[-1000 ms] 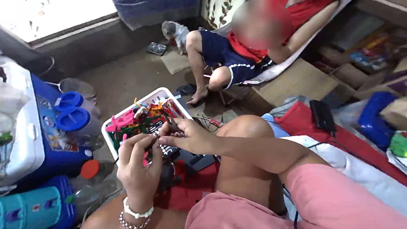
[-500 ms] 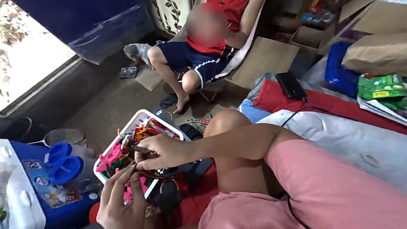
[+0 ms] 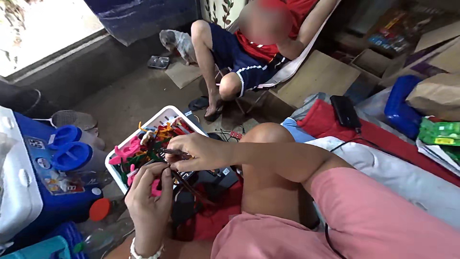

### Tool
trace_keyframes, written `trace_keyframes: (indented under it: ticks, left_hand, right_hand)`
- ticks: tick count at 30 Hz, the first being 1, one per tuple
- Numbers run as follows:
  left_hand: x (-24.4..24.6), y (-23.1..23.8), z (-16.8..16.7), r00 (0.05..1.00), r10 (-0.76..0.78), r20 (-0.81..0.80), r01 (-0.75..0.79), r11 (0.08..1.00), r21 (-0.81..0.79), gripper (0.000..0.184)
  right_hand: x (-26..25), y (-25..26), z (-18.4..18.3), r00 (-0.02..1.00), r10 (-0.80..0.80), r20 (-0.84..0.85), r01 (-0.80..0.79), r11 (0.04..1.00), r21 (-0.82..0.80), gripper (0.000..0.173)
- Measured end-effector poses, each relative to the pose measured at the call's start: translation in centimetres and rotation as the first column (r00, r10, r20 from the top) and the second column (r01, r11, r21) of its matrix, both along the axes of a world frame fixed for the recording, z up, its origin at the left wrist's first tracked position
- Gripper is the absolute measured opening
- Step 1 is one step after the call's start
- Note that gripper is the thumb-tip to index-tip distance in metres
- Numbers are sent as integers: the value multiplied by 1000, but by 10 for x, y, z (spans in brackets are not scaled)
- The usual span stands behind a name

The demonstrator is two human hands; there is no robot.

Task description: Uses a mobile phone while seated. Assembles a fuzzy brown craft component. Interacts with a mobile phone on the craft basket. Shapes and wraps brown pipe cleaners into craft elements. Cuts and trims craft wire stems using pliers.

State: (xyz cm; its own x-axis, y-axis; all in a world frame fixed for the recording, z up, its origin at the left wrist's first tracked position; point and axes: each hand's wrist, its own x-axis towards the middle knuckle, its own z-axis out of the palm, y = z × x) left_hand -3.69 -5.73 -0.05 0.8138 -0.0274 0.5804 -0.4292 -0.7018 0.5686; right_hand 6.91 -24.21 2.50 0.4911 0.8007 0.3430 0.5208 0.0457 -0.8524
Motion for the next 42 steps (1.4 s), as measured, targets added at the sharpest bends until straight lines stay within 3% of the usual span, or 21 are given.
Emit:
trace_keyframes:
  ticks: [6, 11, 15, 18, 24, 27, 29, 31, 33, 34, 35, 36, 37, 38, 39, 40, 42]
  left_hand:
    - [-2, -2, -1, 980, -84, -182, 30, 959, -281, 24]
    - [-2, 0, -2, 968, -130, -215, 61, 952, -300, 23]
    - [-5, 1, 1, 936, -225, -272, 97, 905, -415, 22]
    - [-7, 2, 5, 878, -335, -341, 117, 843, -526, 21]
    - [-7, 2, 12, 651, -643, -403, 39, 560, -828, 26]
    - [-5, 4, 9, 645, -641, -416, 14, 554, -832, 26]
    - [-5, 5, 8, 735, -563, -378, 82, 627, -775, 23]
    - [-5, 6, 9, 856, -415, -308, 124, 743, -657, 21]
    - [-3, 9, 10, 942, -247, -229, 95, 846, -525, 21]
    - [-3, 12, 10, 964, -172, -205, 58, 881, -469, 20]
    - [-2, 14, 10, 975, -119, -188, 26, 900, -436, 20]
    - [-2, 15, 10, 982, -81, -170, 3, 910, -414, 19]
    - [-2, 16, 10, 988, -45, -151, -18, 920, -390, 19]
    - [-2, 16, 11, 991, -5, -131, -42, 933, -356, 19]
    - [-2, 17, 11, 993, 37, -112, -71, 947, -313, 18]
    - [-2, 17, 11, 992, 80, -93, -102, 959, -265, 18]
    - [-3, 17, 11, 987, 158, -29, -161, 971, -175, 17]
  right_hand:
    - [5, 3, -9, 999, -22, 48, 20, 999, 51, 13]
    - [8, 2, -7, 999, 35, 39, -36, 999, 28, 10]
    - [12, -2, -2, 991, 124, 41, -125, 992, 29, 8]
    - [17, -5, -3, 961, 197, 196, -212, 975, 62, 9]
    - [24, -11, 2, 835, 278, 474, -332, 943, 32, 14]
    - [21, -14, 5, 765, 236, 600, -288, 958, -10, 20]
    - [19, -12, 3, 771, 131, 623, -182, 983, 18, 19]
    - [14, -8, -1, 891, -18, 453, -21, 997, 80, 19]
    - [6, -3, -1, 988, -141, -55, 146, 985, 96, 22]
    - [3, -1, 1, 900, -153, -408, 194, 979, 62, 24]
    - [3, 1, 2, 707, -139, -694, 220, 975, 29, 27]
    - [3, 3, 2, 488, -134, -862, 237, 971, -17, 31]
    - [3, 6, 1, 303, -128, -944, 241, 969, -54, 33]
    - [1, 9, -2, 191, -111, -975, 239, 969, -63, 36]
    - [-4, 10, -5, 156, -78, -985, 224, 974, -42, 40]
    - [-8, 11, -7, 210, -50, -976, 185, 983, -10, 42]
    - [-14, 12, -8, 513, 11, -858, -7, 1000, 8, 42]
